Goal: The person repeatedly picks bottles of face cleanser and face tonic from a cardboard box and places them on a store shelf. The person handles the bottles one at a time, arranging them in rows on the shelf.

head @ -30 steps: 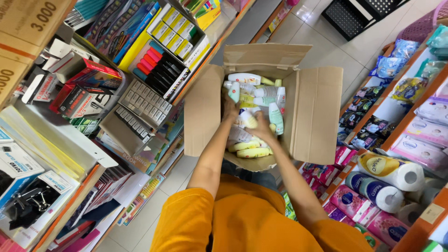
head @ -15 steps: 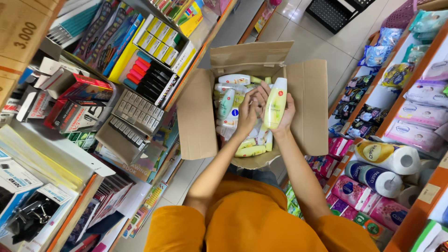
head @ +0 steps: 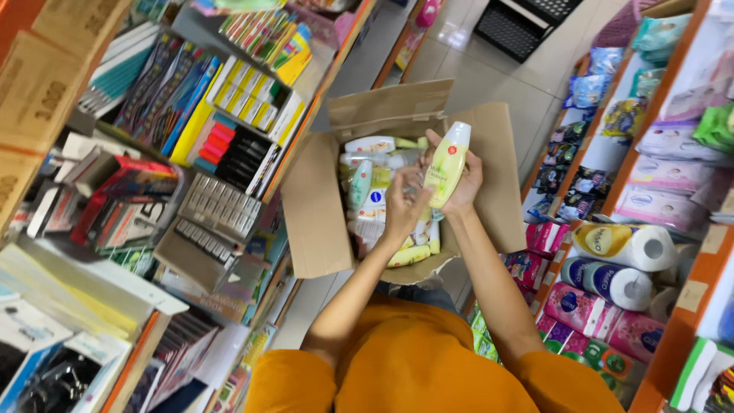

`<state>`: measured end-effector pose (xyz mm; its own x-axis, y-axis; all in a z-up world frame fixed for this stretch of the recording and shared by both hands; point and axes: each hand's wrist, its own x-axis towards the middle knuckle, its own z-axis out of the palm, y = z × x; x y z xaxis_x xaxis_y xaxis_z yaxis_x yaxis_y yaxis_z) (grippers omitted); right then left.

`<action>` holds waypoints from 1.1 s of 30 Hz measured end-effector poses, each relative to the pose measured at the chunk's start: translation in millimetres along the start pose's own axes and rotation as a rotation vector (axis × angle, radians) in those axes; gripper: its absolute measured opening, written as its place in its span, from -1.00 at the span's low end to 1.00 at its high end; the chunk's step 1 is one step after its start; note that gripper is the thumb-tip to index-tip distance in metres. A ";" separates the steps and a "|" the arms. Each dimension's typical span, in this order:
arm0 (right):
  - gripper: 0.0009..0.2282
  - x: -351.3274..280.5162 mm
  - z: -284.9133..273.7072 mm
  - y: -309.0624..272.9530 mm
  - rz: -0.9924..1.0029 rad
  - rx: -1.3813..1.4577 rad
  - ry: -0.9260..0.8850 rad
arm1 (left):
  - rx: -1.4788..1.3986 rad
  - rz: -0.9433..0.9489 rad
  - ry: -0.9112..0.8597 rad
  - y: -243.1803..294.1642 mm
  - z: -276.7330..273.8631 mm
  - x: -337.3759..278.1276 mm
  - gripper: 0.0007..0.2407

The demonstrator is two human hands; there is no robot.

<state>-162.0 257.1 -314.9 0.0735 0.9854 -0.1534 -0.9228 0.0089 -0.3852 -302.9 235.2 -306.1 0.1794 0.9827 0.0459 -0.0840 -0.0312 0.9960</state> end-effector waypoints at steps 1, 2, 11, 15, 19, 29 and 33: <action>-0.17 -1.2 2.0 -3.8 -0.006 -0.018 0.032 | 0.047 0.010 -0.059 3.8 6.3 0.1 -0.50; -0.17 -4.0 3.2 -7.6 -0.012 -0.036 0.066 | 0.094 0.018 -0.119 7.2 12.9 -1.2 -0.47; -0.56 -51.5 105.0 -56.3 -0.353 -0.803 0.394 | 0.060 0.178 -0.146 45.1 58.1 5.9 -0.52; -0.73 -45.7 -23.3 -126.1 -0.536 -1.322 0.271 | 0.021 0.243 -0.251 51.1 82.2 8.6 -0.51; -0.83 -104.5 27.3 -168.2 -0.601 -1.393 0.280 | -0.051 0.324 -0.439 63.1 123.9 4.2 -0.56; -0.63 -301.8 110.2 -245.6 -0.882 -1.355 0.644 | -0.307 0.364 -0.981 143.0 256.4 -66.8 -0.55; -0.67 -377.8 165.7 -265.6 -1.048 -1.446 0.943 | -0.433 0.515 -1.175 206.8 310.6 -104.6 -0.55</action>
<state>-7.3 -89.4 -3.9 0.8535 0.3078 0.4206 0.4865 -0.1812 -0.8547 -34.6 69.3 -81.0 0.7406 0.1350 0.6583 -0.6554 -0.0714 0.7519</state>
